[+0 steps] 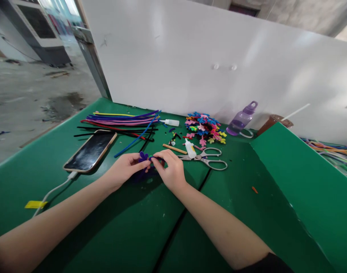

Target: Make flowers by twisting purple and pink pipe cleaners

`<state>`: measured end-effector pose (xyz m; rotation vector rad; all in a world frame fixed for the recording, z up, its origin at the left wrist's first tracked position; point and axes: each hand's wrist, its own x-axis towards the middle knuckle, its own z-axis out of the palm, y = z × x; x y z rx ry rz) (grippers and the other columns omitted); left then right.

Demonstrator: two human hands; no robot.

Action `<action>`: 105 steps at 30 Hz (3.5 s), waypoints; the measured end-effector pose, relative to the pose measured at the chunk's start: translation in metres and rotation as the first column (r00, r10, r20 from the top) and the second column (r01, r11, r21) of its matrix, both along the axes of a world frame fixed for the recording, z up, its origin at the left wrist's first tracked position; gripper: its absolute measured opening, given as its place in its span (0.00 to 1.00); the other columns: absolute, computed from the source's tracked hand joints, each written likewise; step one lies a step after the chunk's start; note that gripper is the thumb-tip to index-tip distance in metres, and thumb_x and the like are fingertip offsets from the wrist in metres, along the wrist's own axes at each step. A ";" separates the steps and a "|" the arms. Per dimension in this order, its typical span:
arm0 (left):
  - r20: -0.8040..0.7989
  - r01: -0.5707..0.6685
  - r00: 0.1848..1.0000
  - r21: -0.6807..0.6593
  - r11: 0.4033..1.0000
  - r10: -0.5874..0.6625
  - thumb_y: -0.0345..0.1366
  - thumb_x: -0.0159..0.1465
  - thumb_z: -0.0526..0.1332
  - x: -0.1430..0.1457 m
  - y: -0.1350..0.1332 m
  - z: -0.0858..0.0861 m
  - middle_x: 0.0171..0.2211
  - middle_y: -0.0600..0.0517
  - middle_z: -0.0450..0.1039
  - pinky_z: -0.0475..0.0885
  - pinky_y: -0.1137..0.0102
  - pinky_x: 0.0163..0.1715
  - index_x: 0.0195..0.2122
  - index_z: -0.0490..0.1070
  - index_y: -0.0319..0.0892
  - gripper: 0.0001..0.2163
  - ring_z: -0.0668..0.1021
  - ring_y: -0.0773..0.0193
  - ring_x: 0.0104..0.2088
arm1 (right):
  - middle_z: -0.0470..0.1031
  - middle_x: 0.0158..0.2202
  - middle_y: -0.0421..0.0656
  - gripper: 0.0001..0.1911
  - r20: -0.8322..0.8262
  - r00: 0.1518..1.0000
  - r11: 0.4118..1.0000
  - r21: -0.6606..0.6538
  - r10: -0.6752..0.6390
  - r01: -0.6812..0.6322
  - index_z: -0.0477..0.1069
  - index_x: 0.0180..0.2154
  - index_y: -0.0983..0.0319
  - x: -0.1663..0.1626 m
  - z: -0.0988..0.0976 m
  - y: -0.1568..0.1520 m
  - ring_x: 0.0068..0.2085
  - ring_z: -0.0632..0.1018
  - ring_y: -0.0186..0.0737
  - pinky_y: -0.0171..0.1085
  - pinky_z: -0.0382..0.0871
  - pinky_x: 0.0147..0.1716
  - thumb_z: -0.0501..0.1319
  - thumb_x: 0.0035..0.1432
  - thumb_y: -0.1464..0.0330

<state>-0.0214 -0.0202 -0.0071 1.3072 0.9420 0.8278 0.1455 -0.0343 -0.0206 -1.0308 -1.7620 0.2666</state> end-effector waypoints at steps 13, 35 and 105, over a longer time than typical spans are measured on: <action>0.039 -0.049 0.998 -0.030 0.998 0.050 0.43 0.53 0.63 0.004 -0.004 0.001 0.25 0.53 0.72 0.66 0.72 0.29 0.29 0.72 0.38 0.12 0.73 0.66 0.27 | 0.73 0.30 0.41 0.03 -0.015 1.000 1.000 0.010 -0.019 0.019 0.71 0.33 0.60 -0.001 0.000 0.001 0.31 0.74 0.35 0.35 0.71 0.30 0.58 0.56 0.69; 0.019 -0.179 0.984 0.003 0.984 0.179 0.44 0.50 0.66 0.002 -0.002 -0.005 0.22 0.53 0.70 0.64 0.72 0.27 0.28 0.74 0.38 0.13 0.70 0.67 0.25 | 0.69 0.23 0.39 0.05 0.017 0.999 0.999 -0.004 0.034 -0.034 0.72 0.31 0.61 -0.002 -0.005 -0.003 0.24 0.70 0.32 0.34 0.67 0.25 0.57 0.56 0.70; 0.020 -0.092 0.996 0.072 0.993 0.091 0.39 0.54 0.64 -0.005 0.001 0.011 0.21 0.55 0.68 0.61 0.74 0.25 0.27 0.72 0.38 0.09 0.66 0.71 0.22 | 0.71 0.28 0.39 0.11 -0.676 0.731 0.513 -0.595 0.096 -0.618 0.68 0.32 0.62 -0.007 0.012 0.002 0.20 0.66 0.26 0.29 0.51 0.17 0.61 0.53 0.60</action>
